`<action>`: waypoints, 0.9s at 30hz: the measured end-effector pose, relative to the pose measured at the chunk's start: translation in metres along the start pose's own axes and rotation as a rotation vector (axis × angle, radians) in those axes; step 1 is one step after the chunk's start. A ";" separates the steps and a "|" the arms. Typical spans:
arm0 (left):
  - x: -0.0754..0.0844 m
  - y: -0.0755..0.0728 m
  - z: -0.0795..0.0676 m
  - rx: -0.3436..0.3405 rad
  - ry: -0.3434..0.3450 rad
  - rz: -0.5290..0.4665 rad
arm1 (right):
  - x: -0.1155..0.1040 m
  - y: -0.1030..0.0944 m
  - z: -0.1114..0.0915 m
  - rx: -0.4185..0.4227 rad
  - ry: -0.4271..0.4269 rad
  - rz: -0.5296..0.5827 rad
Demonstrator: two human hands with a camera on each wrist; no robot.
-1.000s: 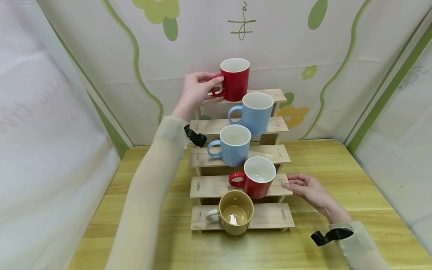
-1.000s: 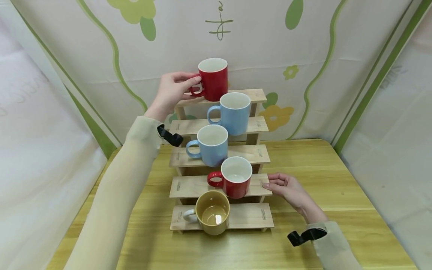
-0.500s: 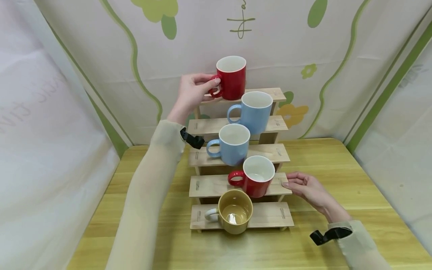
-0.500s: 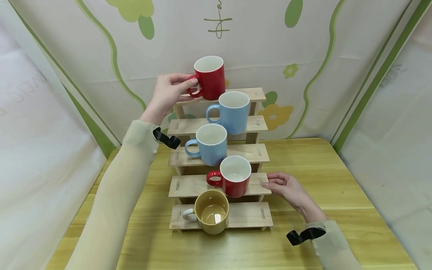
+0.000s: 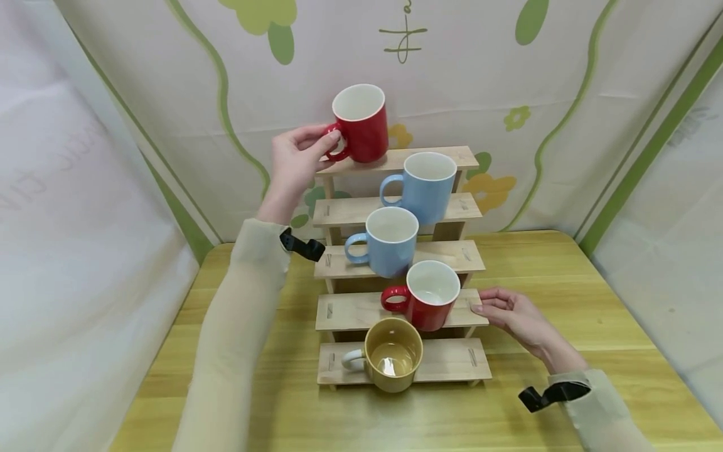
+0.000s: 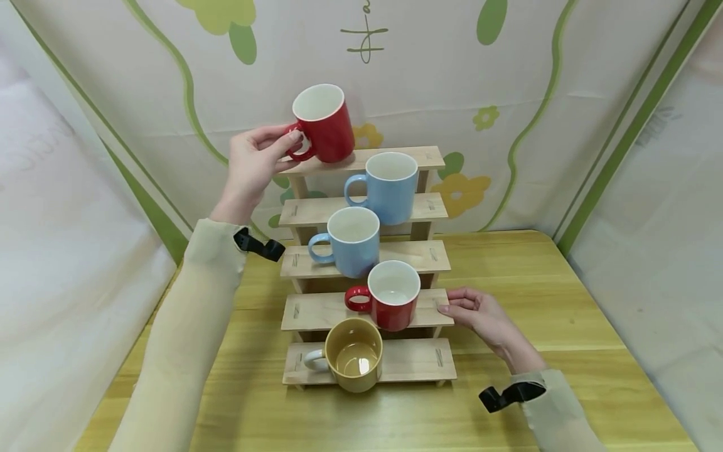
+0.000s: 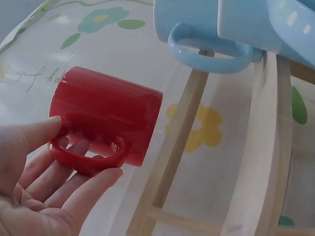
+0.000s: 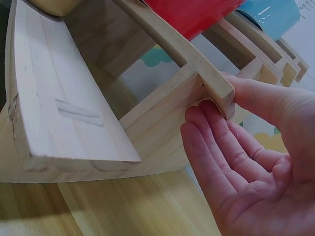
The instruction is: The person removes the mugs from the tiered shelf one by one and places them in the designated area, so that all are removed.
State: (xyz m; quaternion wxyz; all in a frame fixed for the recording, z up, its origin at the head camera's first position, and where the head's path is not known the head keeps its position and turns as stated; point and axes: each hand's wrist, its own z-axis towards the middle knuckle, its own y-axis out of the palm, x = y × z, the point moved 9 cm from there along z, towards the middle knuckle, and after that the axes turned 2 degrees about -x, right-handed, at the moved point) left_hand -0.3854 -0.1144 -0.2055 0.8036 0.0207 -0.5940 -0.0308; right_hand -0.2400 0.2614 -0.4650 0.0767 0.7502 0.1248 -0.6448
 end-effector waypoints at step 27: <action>-0.007 -0.128 -0.059 0.308 0.042 0.054 | 0.003 0.001 -0.006 0.044 0.013 0.000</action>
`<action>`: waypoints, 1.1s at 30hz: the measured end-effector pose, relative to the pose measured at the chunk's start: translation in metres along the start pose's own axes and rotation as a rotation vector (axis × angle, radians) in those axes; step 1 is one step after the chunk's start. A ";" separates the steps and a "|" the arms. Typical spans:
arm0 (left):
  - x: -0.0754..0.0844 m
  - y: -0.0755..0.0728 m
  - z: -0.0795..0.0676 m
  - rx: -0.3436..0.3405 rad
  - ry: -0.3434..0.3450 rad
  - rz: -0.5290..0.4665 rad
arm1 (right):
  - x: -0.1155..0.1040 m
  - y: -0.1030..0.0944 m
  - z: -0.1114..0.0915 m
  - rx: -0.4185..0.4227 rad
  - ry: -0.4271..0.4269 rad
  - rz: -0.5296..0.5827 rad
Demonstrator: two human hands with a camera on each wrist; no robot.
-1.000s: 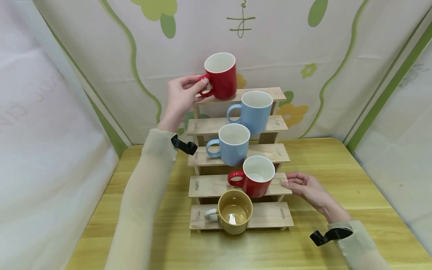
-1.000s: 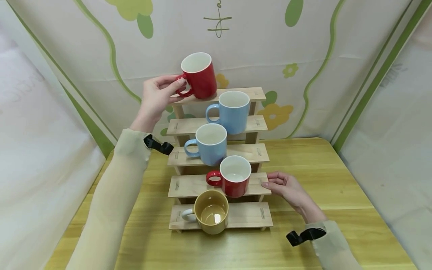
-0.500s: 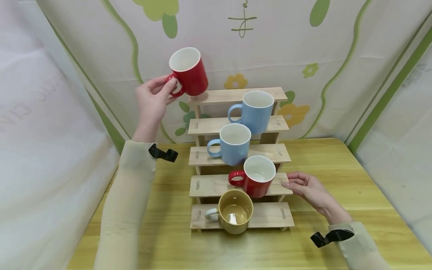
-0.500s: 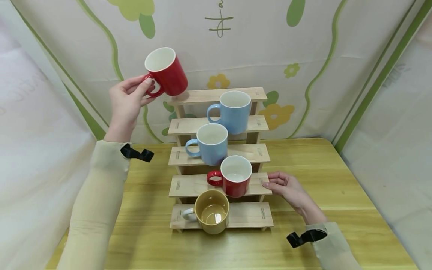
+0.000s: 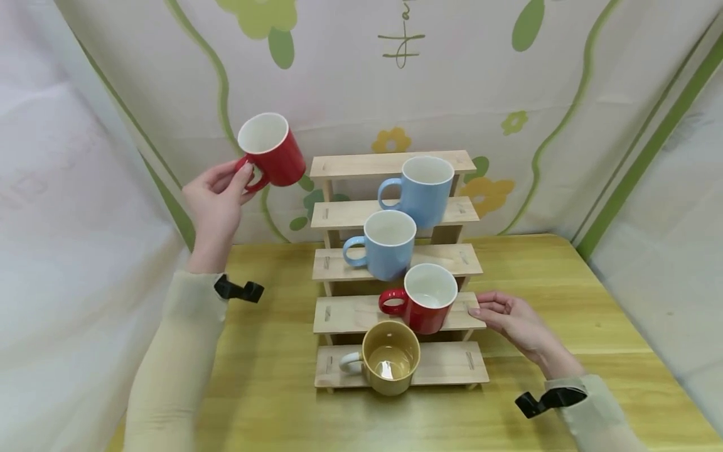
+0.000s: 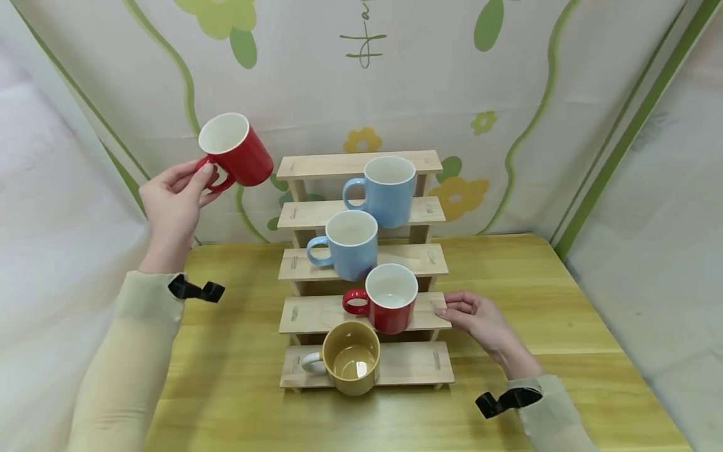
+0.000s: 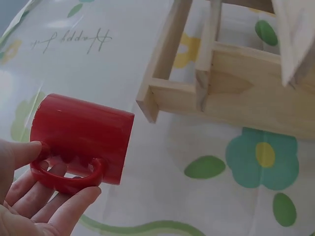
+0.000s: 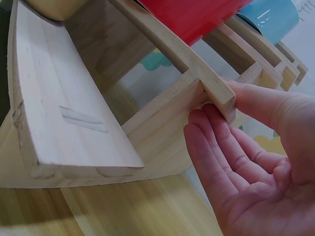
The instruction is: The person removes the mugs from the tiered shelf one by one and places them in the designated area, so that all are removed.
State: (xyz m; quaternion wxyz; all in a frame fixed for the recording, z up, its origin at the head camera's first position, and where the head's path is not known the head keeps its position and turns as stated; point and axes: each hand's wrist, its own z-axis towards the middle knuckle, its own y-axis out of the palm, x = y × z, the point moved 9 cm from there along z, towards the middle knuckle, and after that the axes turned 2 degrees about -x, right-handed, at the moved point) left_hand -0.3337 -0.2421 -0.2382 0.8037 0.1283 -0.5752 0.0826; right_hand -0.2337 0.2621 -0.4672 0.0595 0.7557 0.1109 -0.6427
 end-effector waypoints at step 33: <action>-0.189 -0.081 -0.060 0.232 -0.172 0.193 | 0.003 -0.001 0.001 0.005 -0.002 -0.014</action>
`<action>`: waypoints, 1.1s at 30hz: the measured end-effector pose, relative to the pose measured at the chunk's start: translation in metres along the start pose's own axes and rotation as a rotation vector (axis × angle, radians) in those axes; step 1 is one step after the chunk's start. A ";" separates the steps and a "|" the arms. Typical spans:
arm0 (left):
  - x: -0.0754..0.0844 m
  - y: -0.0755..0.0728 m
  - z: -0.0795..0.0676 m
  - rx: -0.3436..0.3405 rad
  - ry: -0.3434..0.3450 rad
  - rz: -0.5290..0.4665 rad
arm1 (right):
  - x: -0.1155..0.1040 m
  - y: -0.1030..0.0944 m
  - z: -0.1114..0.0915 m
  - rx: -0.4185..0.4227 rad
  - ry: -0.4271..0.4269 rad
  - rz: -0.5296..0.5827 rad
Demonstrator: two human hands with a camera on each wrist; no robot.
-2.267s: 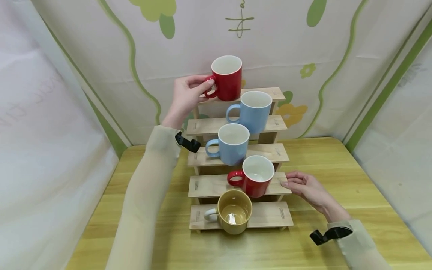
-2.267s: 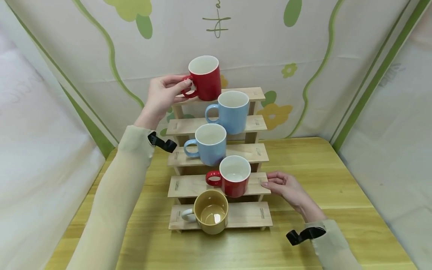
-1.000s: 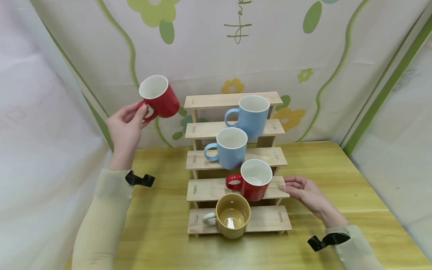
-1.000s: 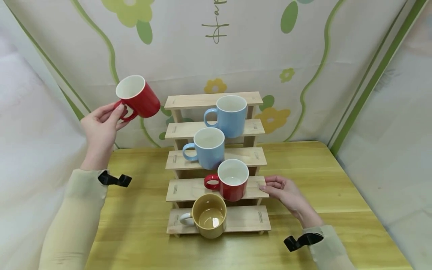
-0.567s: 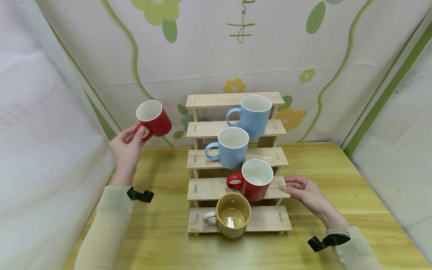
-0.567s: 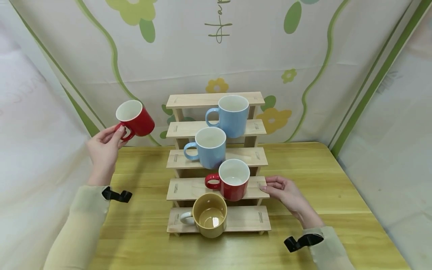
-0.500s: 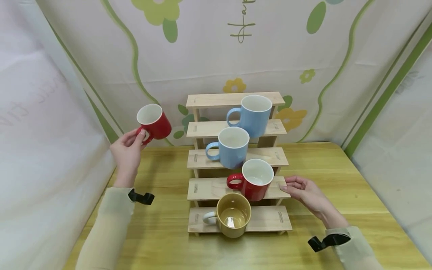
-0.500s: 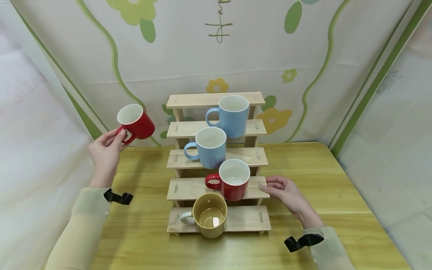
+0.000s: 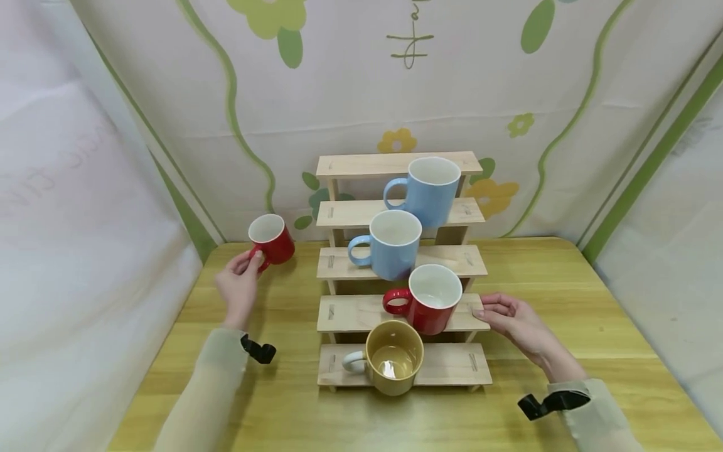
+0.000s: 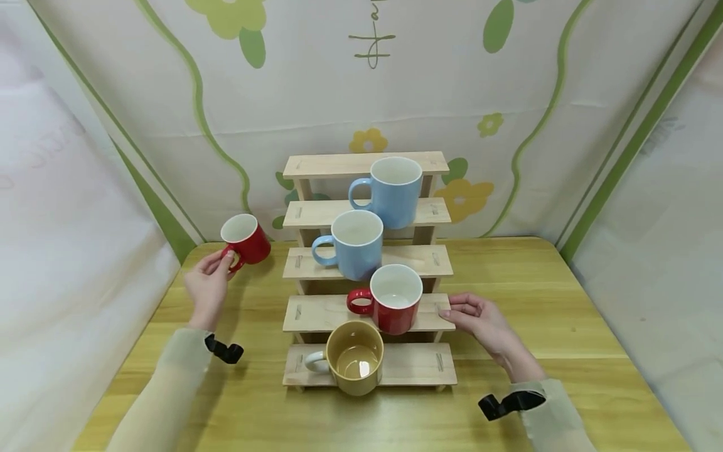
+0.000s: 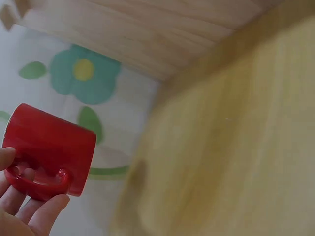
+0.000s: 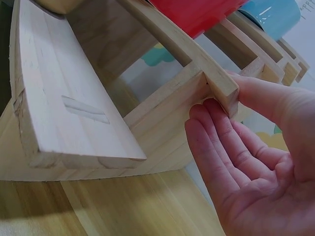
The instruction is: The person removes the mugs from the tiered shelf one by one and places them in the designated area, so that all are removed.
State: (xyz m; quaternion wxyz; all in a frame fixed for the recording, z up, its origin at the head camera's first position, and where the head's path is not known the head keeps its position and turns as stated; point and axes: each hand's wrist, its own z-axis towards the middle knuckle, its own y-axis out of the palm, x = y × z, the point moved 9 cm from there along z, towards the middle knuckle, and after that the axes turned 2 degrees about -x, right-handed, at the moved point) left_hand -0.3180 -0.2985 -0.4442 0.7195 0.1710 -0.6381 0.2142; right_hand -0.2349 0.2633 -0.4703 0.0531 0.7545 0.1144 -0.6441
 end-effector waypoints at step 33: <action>-0.053 0.015 -0.017 0.009 -0.133 -0.038 | 0.002 -0.001 0.000 -0.003 -0.008 0.037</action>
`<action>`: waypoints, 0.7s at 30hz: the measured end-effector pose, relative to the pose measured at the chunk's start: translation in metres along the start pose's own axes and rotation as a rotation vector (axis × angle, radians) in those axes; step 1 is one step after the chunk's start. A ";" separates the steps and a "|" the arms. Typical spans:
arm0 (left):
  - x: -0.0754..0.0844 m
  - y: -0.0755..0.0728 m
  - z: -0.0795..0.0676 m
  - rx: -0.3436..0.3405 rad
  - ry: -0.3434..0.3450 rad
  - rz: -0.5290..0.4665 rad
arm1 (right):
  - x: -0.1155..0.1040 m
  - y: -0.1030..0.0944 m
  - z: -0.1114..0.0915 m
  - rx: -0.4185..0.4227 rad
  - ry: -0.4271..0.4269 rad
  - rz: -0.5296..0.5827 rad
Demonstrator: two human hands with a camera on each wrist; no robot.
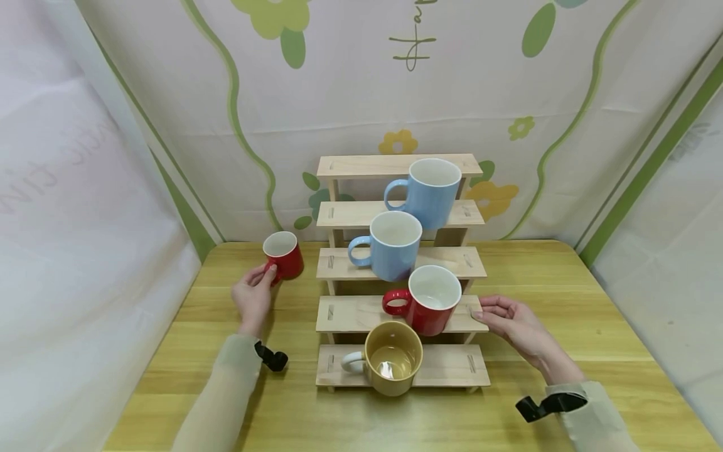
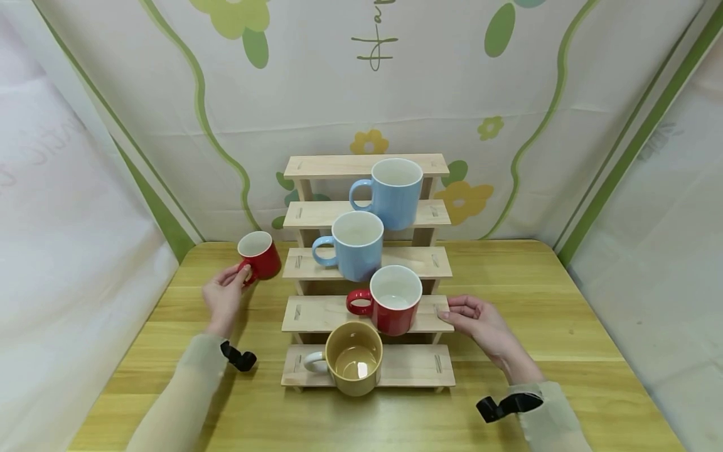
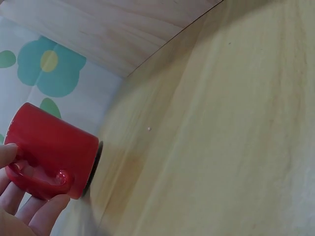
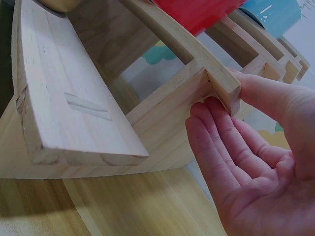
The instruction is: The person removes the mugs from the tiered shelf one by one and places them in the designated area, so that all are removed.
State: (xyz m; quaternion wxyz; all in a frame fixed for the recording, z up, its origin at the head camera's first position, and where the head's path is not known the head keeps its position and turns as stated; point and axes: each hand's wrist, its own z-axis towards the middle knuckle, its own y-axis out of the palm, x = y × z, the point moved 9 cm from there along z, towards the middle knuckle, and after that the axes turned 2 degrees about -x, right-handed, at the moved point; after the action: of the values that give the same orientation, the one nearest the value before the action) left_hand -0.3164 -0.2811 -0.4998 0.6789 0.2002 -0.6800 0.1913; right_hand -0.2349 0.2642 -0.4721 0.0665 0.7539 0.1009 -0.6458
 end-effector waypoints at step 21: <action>0.000 -0.002 0.000 -0.117 -0.072 -0.027 | 0.001 0.000 0.000 0.001 0.002 0.017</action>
State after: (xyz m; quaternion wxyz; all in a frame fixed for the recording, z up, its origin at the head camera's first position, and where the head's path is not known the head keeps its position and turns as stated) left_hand -0.3155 -0.2830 -0.4999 0.6670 0.1760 -0.7112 0.1350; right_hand -0.2345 0.2647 -0.4729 0.0716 0.7555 0.0944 -0.6443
